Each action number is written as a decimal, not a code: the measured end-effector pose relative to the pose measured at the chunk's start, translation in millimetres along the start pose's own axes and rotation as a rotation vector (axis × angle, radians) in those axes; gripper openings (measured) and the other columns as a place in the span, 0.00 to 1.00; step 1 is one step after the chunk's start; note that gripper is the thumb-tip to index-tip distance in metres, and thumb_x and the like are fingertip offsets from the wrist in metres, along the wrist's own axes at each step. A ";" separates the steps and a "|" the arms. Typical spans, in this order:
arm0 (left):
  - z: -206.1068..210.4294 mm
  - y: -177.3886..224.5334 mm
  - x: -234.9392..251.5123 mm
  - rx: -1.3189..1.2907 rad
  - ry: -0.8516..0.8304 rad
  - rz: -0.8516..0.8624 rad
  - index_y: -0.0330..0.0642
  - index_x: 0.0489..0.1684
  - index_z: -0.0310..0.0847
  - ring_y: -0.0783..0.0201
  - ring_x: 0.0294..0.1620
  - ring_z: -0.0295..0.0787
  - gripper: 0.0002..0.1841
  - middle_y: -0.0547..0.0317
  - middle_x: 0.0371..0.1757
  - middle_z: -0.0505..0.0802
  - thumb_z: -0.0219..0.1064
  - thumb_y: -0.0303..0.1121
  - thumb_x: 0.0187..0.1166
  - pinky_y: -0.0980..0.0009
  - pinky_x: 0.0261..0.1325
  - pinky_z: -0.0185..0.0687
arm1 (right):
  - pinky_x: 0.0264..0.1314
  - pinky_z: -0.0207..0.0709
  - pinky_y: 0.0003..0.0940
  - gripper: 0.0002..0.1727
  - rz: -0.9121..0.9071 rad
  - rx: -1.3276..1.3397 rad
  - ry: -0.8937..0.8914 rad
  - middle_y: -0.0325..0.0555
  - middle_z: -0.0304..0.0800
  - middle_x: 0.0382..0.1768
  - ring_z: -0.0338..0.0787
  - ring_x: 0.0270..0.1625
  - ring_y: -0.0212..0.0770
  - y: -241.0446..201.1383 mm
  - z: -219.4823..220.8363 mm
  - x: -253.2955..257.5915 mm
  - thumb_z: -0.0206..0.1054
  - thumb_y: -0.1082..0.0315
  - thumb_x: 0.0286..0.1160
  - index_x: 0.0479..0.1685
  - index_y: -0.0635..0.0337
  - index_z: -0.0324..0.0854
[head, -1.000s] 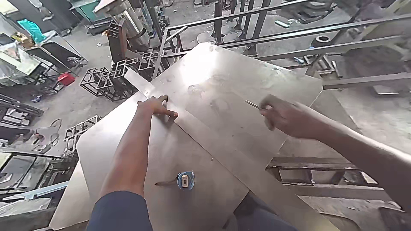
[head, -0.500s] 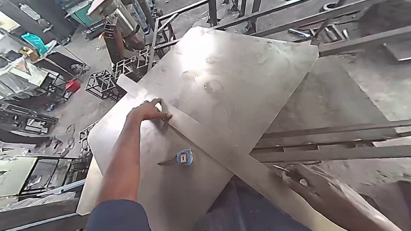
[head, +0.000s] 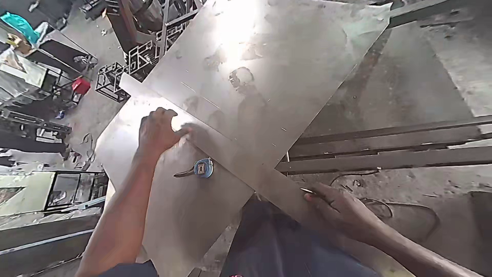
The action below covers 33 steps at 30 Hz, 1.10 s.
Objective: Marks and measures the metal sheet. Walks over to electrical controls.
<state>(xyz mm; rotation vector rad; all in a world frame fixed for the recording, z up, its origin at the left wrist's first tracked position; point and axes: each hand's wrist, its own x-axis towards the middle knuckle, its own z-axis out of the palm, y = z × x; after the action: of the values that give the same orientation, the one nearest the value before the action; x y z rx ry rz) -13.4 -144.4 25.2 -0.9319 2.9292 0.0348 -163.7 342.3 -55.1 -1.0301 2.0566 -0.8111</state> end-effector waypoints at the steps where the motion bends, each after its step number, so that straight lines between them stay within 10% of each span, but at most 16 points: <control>1: -5.7 26.8 -26.7 -0.001 0.050 0.114 0.38 0.48 0.88 0.33 0.50 0.88 0.36 0.37 0.48 0.90 0.71 0.69 0.68 0.29 0.50 0.79 | 0.23 0.70 0.37 0.21 -0.004 -0.015 0.016 0.29 0.75 0.21 0.77 0.23 0.31 -1.1 1.6 -0.6 0.49 0.42 0.85 0.40 0.43 0.81; 4: -2.7 101.8 -118.8 -0.028 -0.080 0.424 0.49 0.17 0.81 0.54 0.24 0.85 0.38 0.59 0.20 0.83 0.61 0.80 0.63 0.47 0.24 0.79 | 0.24 0.70 0.37 0.21 0.007 -0.016 0.036 0.30 0.73 0.21 0.77 0.23 0.31 -6.2 8.3 -2.4 0.49 0.42 0.85 0.40 0.44 0.80; 7: 11.2 148.3 -185.4 0.151 -0.343 0.488 0.42 0.34 0.86 0.46 0.29 0.91 0.35 0.48 0.28 0.90 0.69 0.71 0.64 0.45 0.30 0.85 | 0.26 0.70 0.36 0.21 0.019 0.008 0.075 0.29 0.74 0.22 0.77 0.24 0.30 -14.6 22.5 -4.0 0.50 0.42 0.86 0.40 0.44 0.81; 12: 47.0 134.4 -220.0 0.147 -0.022 0.544 0.43 0.28 0.86 0.52 0.15 0.85 0.05 0.52 0.19 0.84 0.73 0.33 0.62 0.57 0.14 0.78 | 0.25 0.69 0.33 0.21 0.014 0.063 0.111 0.28 0.73 0.22 0.75 0.24 0.28 -33.0 54.3 -7.0 0.51 0.41 0.86 0.37 0.44 0.80; 21: 62.3 74.0 -254.7 0.159 0.062 0.639 0.42 0.21 0.81 0.54 0.11 0.79 0.07 0.54 0.15 0.79 0.65 0.30 0.68 0.62 0.11 0.72 | 0.22 0.66 0.30 0.19 0.059 0.100 0.114 0.27 0.70 0.19 0.72 0.21 0.27 -70.0 101.5 -10.5 0.52 0.44 0.86 0.33 0.44 0.77; 25: 44.0 51.2 -239.4 -0.130 -0.039 0.656 0.49 0.19 0.80 0.59 0.16 0.83 0.20 0.61 0.17 0.82 0.64 0.54 0.74 0.58 0.15 0.77 | 0.24 0.67 0.28 0.18 0.052 0.143 0.140 0.26 0.72 0.21 0.73 0.22 0.25 -79.8 115.4 -4.5 0.52 0.45 0.88 0.39 0.43 0.81; 29: 19.0 -0.4 -150.3 -0.152 0.345 0.488 0.41 0.23 0.84 0.51 0.27 0.88 0.25 0.52 0.24 0.87 0.58 0.53 0.81 0.51 0.25 0.79 | 0.28 0.72 0.31 0.15 0.051 0.165 0.210 0.26 0.77 0.25 0.77 0.26 0.26 -82.9 115.2 5.9 0.53 0.49 0.86 0.49 0.42 0.84; 33: 16.4 -71.1 -22.2 -0.123 0.277 0.048 0.36 0.67 0.82 0.31 0.71 0.80 0.37 0.31 0.68 0.85 0.63 0.63 0.78 0.29 0.70 0.70 | 0.27 0.74 0.30 0.17 0.035 0.154 0.266 0.24 0.79 0.26 0.78 0.26 0.24 -81.7 115.3 12.8 0.53 0.47 0.84 0.55 0.39 0.84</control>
<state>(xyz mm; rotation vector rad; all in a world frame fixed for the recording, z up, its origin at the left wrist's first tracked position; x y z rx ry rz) 46.8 -188.9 10.3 -0.9519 3.2370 0.0977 -44.4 265.9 -61.7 -0.8359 2.1834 -1.1204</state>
